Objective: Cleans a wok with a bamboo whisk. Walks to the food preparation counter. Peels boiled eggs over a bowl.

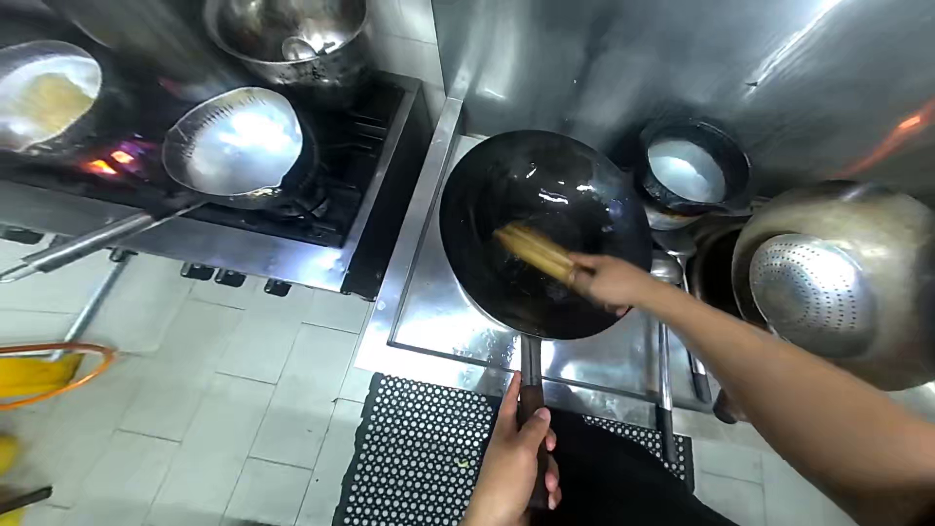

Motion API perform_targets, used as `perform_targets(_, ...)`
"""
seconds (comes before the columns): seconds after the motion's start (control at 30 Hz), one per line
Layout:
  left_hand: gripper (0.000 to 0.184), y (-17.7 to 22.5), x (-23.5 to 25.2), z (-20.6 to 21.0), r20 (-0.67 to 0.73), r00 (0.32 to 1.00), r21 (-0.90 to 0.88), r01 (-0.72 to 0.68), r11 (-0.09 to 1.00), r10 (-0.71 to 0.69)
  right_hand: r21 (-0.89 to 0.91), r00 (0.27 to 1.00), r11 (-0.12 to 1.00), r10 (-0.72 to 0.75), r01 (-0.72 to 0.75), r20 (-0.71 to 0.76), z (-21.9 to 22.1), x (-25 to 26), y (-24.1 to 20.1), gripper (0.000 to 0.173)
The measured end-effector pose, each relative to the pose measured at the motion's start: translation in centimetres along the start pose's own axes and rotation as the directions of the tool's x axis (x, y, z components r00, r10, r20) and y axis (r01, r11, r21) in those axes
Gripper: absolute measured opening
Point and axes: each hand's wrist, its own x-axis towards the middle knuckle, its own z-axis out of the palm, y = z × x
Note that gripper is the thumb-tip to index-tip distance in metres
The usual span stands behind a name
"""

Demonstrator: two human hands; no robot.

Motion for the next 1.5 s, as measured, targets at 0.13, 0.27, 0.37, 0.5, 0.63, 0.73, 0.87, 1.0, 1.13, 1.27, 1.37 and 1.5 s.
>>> perform_targets(0.13,0.071,-0.3,-0.2,0.2,-0.03,0.999,0.02,-0.016,1.0,0.017,-0.207,0.992,0.971,0.104,-0.118,-0.076,-2.3,-2.5,2.6,0.047)
perform_targets(0.27,0.075,0.2,-0.3,0.4,0.04,0.999,-0.032,0.024,0.999,-0.022,-0.104,0.985,0.99,0.111,-0.097,0.129,0.5,-6.9,0.9,0.051)
perform_targets(0.37,0.073,0.6,-1.8,1.3,0.03,0.999,-0.028,0.017,0.999,-0.016,-0.131,1.0,0.991,-0.006,0.005,-0.002,-0.5,-0.2,0.3,0.054)
perform_targets(0.5,0.071,1.4,-3.8,1.9,0.032,0.999,0.021,-0.013,1.0,0.013,-0.347,0.994,0.933,0.068,-0.093,-0.084,-3.9,-1.0,1.8,0.047)
perform_targets(0.63,0.09,1.2,-3.7,1.6,0.083,0.995,0.046,-0.06,0.997,0.056,-0.151,0.974,0.984,0.123,-0.094,0.191,-1.3,-7.6,-0.4,0.049)
perform_targets(0.73,0.093,1.1,-3.6,1.2,0.1,0.994,0.102,-0.046,0.994,0.036,-0.045,0.995,0.999,0.007,-0.003,0.097,-0.6,-1.7,-1.4,0.052)
perform_targets(0.87,0.093,1.6,-3.3,0.1,0.111,0.994,0.116,-0.032,0.993,0.019,-0.294,0.991,0.953,0.036,-0.072,-0.126,-3.3,1.0,1.3,0.053)
perform_targets(1.0,0.095,1.8,-2.9,-0.9,0.17,0.985,0.053,-0.025,0.998,0.016,-0.06,0.984,0.995,0.087,-0.078,0.154,-1.5,-7.1,0.1,0.048)
perform_targets(1.13,0.095,2.0,-2.8,-1.0,0.173,0.985,0.052,-0.013,0.999,0.003,0.223,0.991,0.974,0.003,-0.032,0.132,0.4,-2.2,-4.1,0.055)
perform_targets(1.27,0.094,2.2,-2.8,-0.8,0.159,0.987,0.082,-0.011,0.997,-0.003,-0.055,0.993,0.993,0.098,-0.102,-0.069,-0.4,0.5,-2.1,0.053)
perform_targets(1.37,0.094,2.1,-2.6,-1.1,0.173,0.985,0.068,-0.017,0.998,0.005,-0.013,0.988,0.998,0.069,-0.068,0.139,-0.5,-5.5,-2.6,0.048)
perform_targets(1.5,0.094,1.8,-2.7,-0.8,0.158,0.987,0.067,-0.023,0.997,0.012,0.357,0.981,0.933,-0.026,-0.045,0.191,0.4,-4.1,-5.4,0.054)
